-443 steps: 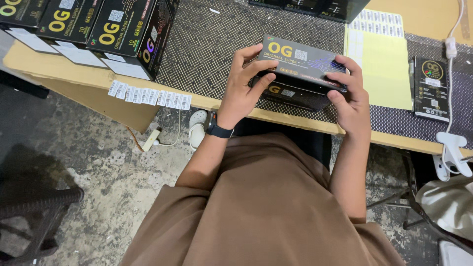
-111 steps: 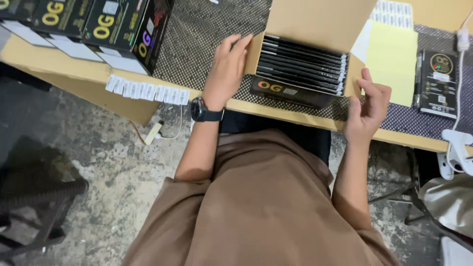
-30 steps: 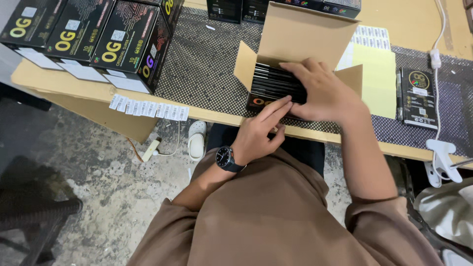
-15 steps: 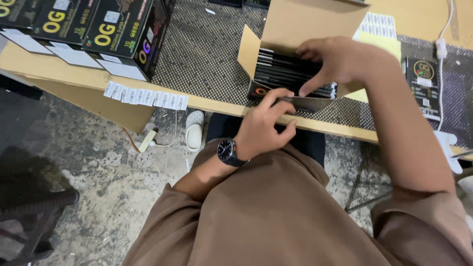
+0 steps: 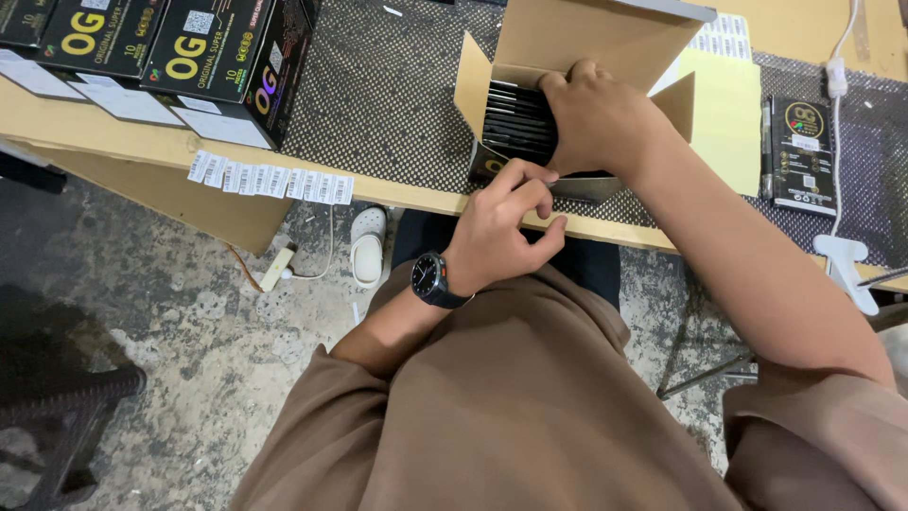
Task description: The person prepares a smartphone screen component by cleaning it with a cloth, applying a protective film, and placing it into a branded retail box before stacking the box with others on a table.
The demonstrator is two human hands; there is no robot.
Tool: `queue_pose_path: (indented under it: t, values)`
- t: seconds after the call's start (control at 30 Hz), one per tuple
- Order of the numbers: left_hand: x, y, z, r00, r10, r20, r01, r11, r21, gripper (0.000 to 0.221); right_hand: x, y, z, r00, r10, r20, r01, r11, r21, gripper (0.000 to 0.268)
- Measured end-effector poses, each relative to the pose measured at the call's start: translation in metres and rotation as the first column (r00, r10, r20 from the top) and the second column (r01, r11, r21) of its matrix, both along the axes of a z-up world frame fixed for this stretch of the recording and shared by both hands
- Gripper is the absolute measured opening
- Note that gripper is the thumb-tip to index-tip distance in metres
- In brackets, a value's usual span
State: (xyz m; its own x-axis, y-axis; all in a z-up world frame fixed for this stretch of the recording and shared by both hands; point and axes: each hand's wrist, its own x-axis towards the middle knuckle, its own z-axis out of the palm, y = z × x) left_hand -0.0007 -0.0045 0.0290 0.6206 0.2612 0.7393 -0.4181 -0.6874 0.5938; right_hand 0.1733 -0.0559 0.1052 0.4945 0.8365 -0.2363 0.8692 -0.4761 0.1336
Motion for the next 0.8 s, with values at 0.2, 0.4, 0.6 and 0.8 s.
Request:
queue_pose_path:
  t: [0.2,0.4,0.6,0.8]
  values:
    - [0.002,0.001,-0.002,1.000,-0.012,0.001,0.012,1.000,0.003,0.026,-0.002,0.008,0.009,1.000,0.030,-0.001,-0.030,0.999,-0.013,0.080]
    - [0.004,-0.002,-0.009,0.999,0.020,-0.028,-0.021,0.999,-0.025,0.022,0.007,0.003,0.002,0.987,0.014,-0.162,-0.011,1.000,0.019,0.081]
    - [0.002,0.001,-0.013,1.000,0.016,-0.022,-0.017,1.000,-0.022,0.017,0.013,0.006,0.004,0.993,0.118,-0.023,-0.118,0.993,0.003,0.084]
    - [-0.002,0.024,-0.014,0.988,-0.042,0.151,0.055,0.995,-0.084,0.010,0.040,-0.004,0.026,0.977,0.130,-0.170,-0.115,0.989,0.092,0.046]
